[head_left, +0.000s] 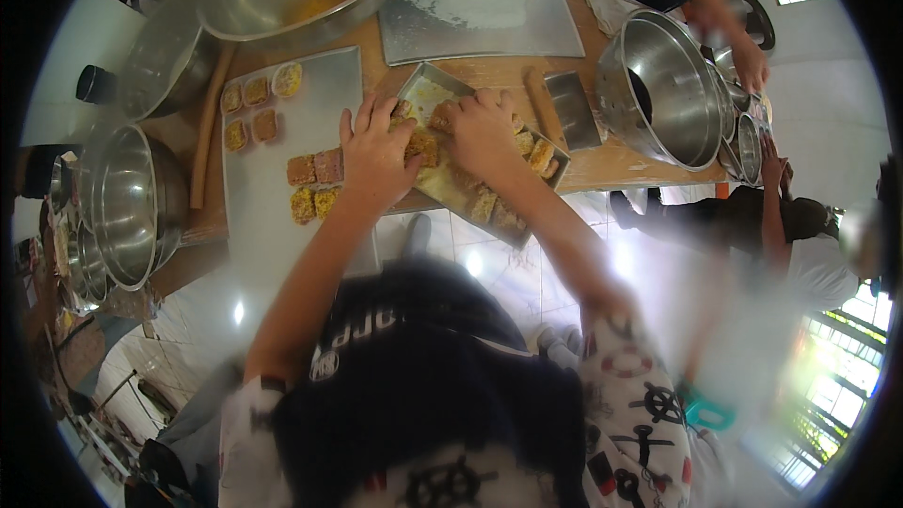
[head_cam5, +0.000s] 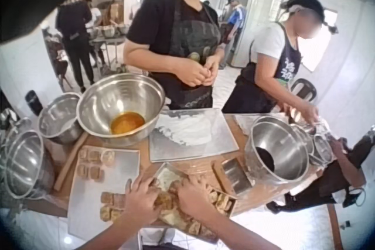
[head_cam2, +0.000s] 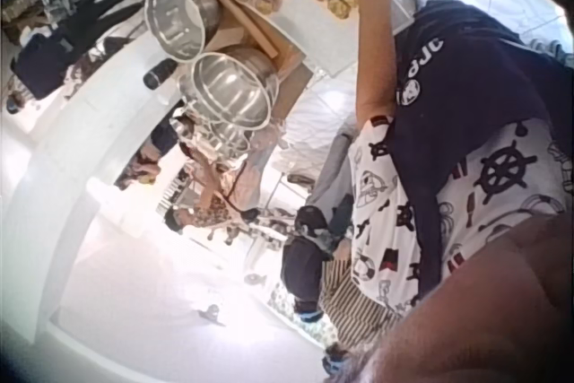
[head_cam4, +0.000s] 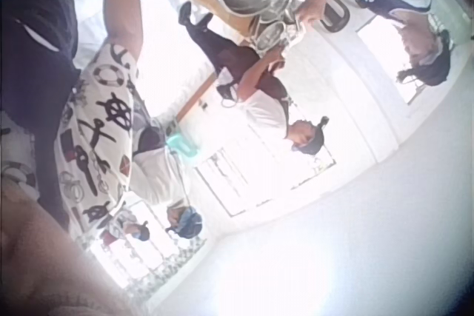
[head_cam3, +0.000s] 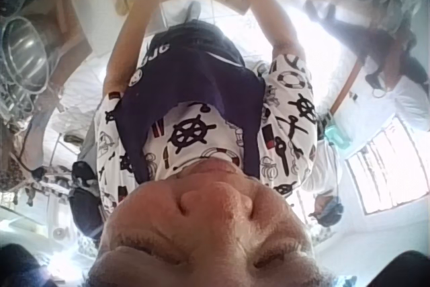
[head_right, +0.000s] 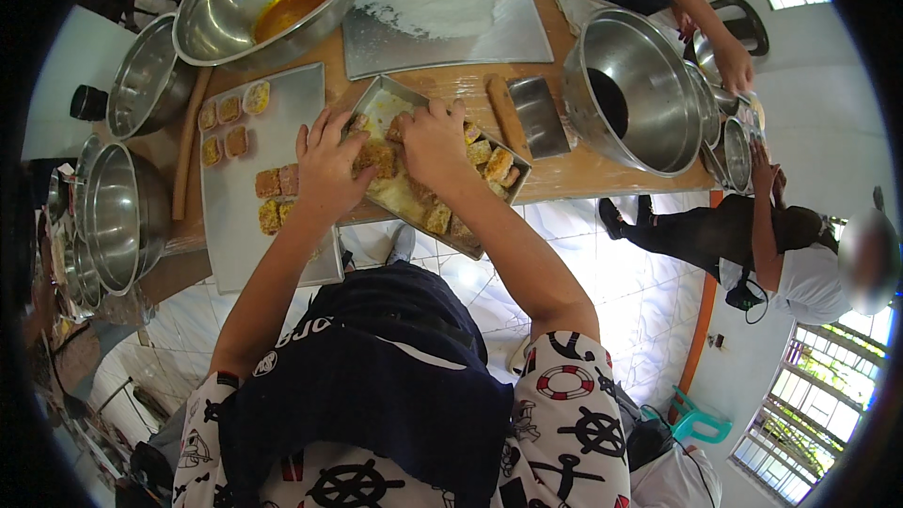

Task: The person takes portions of dough from a metal tray, rolls them into balls by hand, and places them onto a flat metal baking sheet while standing at a kitchen table.

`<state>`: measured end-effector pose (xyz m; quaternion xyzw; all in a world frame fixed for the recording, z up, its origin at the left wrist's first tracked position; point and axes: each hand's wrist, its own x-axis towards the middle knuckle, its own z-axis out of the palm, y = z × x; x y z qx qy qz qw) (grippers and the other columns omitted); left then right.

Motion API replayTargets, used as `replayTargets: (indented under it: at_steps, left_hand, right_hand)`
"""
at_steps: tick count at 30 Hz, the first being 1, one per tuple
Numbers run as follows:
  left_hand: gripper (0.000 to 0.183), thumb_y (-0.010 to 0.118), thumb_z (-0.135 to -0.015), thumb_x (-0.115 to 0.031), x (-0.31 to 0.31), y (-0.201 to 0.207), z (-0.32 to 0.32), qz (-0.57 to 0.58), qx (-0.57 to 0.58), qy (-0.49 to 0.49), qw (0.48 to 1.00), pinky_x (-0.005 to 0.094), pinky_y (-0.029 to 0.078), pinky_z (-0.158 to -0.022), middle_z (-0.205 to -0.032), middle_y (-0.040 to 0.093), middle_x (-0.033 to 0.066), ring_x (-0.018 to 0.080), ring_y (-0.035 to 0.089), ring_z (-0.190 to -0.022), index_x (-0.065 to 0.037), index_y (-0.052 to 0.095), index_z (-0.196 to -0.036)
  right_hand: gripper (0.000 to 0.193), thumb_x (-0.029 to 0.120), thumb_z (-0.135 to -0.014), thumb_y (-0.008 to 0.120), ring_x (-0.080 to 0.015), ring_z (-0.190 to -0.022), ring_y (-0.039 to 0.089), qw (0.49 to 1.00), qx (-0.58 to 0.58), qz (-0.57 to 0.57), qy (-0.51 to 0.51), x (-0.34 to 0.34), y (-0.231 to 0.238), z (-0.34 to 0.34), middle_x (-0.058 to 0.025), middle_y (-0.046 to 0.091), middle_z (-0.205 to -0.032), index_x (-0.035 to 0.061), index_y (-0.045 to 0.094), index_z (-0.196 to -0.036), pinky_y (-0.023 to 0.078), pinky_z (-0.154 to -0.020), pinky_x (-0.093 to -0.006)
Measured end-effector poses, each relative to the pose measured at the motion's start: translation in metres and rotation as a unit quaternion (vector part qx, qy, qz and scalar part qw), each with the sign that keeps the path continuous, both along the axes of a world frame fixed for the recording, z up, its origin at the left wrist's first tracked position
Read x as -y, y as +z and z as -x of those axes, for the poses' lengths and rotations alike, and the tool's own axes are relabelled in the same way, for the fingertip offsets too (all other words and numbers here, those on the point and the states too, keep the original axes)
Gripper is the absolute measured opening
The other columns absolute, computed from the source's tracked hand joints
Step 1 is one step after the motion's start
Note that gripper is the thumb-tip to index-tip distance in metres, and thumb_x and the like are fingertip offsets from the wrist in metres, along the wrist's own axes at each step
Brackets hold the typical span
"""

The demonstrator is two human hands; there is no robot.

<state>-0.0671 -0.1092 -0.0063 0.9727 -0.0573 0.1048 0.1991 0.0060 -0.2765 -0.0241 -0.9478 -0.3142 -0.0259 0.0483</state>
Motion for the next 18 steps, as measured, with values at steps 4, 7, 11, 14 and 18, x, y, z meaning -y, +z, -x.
replayTargets:
  at_steps: [4,7,11,14,18]
  left_hand:
    - [0.047,0.078,-0.06,-0.02,-0.003,-0.002,0.004,0.02,0.033,0.004,0.999,0.0565,0.025,-0.104,-0.129,0.047,0.0109,0.0342,0.036,-0.128,-0.012,0.065,-0.105]
    - [0.047,0.078,-0.061,-0.019,-0.008,-0.003,0.007,0.04,0.047,0.014,0.998,0.0564,0.026,-0.103,-0.128,0.048,0.0108,0.0347,0.037,-0.127,-0.012,0.064,-0.106]
    - [0.047,0.078,-0.062,-0.019,-0.008,-0.006,0.008,0.052,0.059,0.012,0.997,0.0552,0.027,-0.103,-0.129,0.048,0.0109,0.0352,0.038,-0.127,-0.012,0.064,-0.107]
    - [0.048,0.078,-0.062,-0.019,-0.007,-0.007,0.008,0.06,0.067,0.004,0.996,0.0535,0.028,-0.102,-0.13,0.047,0.011,0.0357,0.038,-0.126,-0.011,0.064,-0.107]
    - [0.046,0.078,-0.064,-0.019,-0.009,-0.007,0.01,0.058,0.066,0.006,0.996,0.0505,0.03,-0.102,-0.129,0.048,0.0114,0.0363,0.039,-0.126,-0.011,0.064,-0.107]
  right_hand:
    - [0.025,0.019,-0.067,0.067,-0.0278,-0.098,0.054,1.0,0.017,-0.011,-0.003,0.0,0.006,-0.006,-0.0085,0.062,-0.091,0.0115,0.065,-0.09,0.029,-0.096,-0.0588]
    - [0.023,0.017,-0.069,0.064,-0.0278,-0.098,0.055,0.999,-0.045,0.026,0.01,0.0,0.029,-0.007,-0.0083,0.062,-0.089,0.0134,0.066,-0.091,0.029,-0.096,-0.0592]
    - [0.023,0.015,-0.069,0.064,-0.0281,-0.098,0.055,0.997,-0.053,0.03,0.045,0.005,0.022,-0.003,-0.0081,0.062,-0.088,0.0138,0.068,-0.091,0.029,-0.096,-0.0607]
    - [0.023,0.014,-0.07,0.063,-0.0285,-0.097,0.055,0.997,-0.058,0.022,0.057,0.004,0.021,-0.005,-0.009,0.062,-0.089,0.0147,0.07,-0.092,0.029,-0.096,-0.0625]
    - [0.021,0.016,-0.072,0.061,-0.0288,-0.103,0.054,0.987,-0.091,0.105,0.076,-0.007,0.04,-0.009,-0.01,0.063,-0.093,0.0117,0.07,-0.091,0.029,-0.095,-0.0628]
